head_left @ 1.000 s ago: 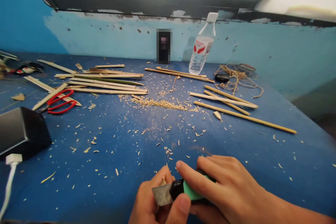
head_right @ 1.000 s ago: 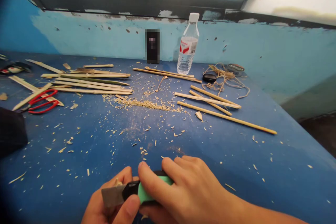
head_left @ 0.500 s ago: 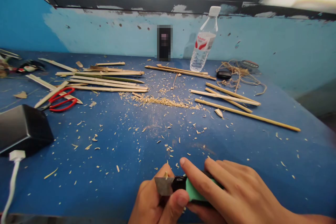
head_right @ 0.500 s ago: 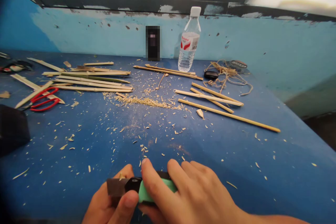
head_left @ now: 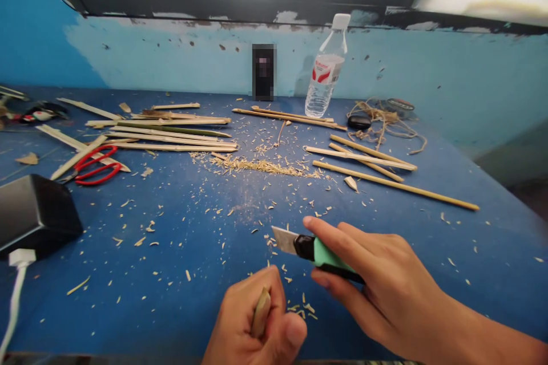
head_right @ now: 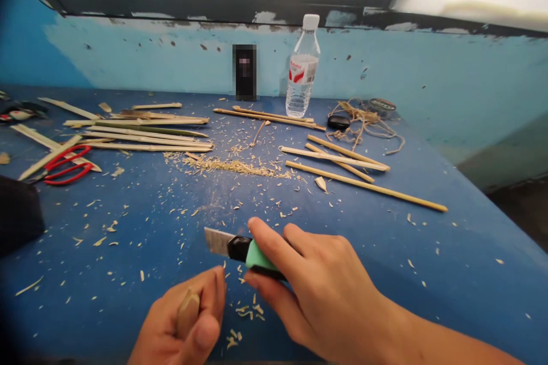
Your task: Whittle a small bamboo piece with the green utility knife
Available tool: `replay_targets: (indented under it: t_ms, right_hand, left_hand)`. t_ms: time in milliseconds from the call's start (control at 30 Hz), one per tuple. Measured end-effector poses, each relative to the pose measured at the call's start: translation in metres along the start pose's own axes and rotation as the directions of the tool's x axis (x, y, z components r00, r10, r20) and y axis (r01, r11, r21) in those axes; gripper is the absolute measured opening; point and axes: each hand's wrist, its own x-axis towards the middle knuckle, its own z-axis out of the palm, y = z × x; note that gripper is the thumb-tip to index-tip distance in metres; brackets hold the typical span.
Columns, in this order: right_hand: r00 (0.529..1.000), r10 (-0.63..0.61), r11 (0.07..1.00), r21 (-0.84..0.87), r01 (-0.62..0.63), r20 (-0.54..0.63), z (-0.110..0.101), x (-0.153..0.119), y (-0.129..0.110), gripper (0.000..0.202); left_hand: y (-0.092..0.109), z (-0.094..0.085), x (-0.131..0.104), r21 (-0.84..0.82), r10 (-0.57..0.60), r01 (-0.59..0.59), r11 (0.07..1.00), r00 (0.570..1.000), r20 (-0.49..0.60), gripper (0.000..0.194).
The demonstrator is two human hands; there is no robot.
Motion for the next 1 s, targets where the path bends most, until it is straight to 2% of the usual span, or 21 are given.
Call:
replay_targets:
  t_ms: [100,200,267,400,567,633,767,900,1000]
  right_hand:
    - [0.999,-0.031,0.998,0.054,0.030,0.022,0.001,0.000,0.000,0.042]
    - [0.994,-0.104,0.994,0.039,0.103,0.023,0.001,0.000,-0.001,0.043]
    - [0.983,-0.180,0.984,0.015,0.180,0.028,0.002,0.000,-0.001,0.043]
    - [0.966,-0.249,0.968,0.016,0.249,0.073,0.005,0.001,-0.003,0.045]
    - [0.952,-0.277,0.961,0.011,0.278,0.130,0.006,0.000,-0.003,0.046]
    - [0.952,-0.270,0.963,0.019,0.270,0.146,0.006,-0.001,-0.003,0.045]
    - [0.939,-0.276,0.959,0.123,0.255,0.203,0.009,-0.002,-0.002,0.047]
    - [0.936,-0.292,0.948,0.190,0.256,0.196,0.012,0.000,-0.002,0.048]
    - [0.938,-0.291,0.947,0.197,0.254,0.190,0.012,0.001,-0.003,0.046]
  left_hand:
    - [-0.010,-0.001,0.000,-0.135,0.004,-0.001,0.991,1.000,0.025,0.072]
    - [-0.019,0.002,-0.005,-0.225,-0.097,0.073,0.972,0.990,-0.100,0.076]
    - [-0.021,0.005,-0.007,-0.245,-0.120,0.086,0.966,0.984,-0.129,0.078]
    - [-0.017,0.008,-0.006,-0.255,-0.042,0.019,0.967,0.996,-0.084,0.083]
    - [-0.013,0.008,-0.003,-0.013,0.140,-0.143,0.990,0.982,-0.130,0.077]
    - [-0.015,0.008,-0.002,0.021,0.187,-0.186,0.982,0.977,-0.106,0.079]
    - [-0.013,0.010,-0.003,0.095,0.257,-0.244,0.965,0.954,-0.154,0.081]
    - [-0.002,0.011,-0.012,0.350,0.374,-0.313,0.883,0.919,-0.121,0.061]
    - [0.003,0.012,-0.019,0.414,0.414,-0.321,0.852,0.896,-0.159,0.052]
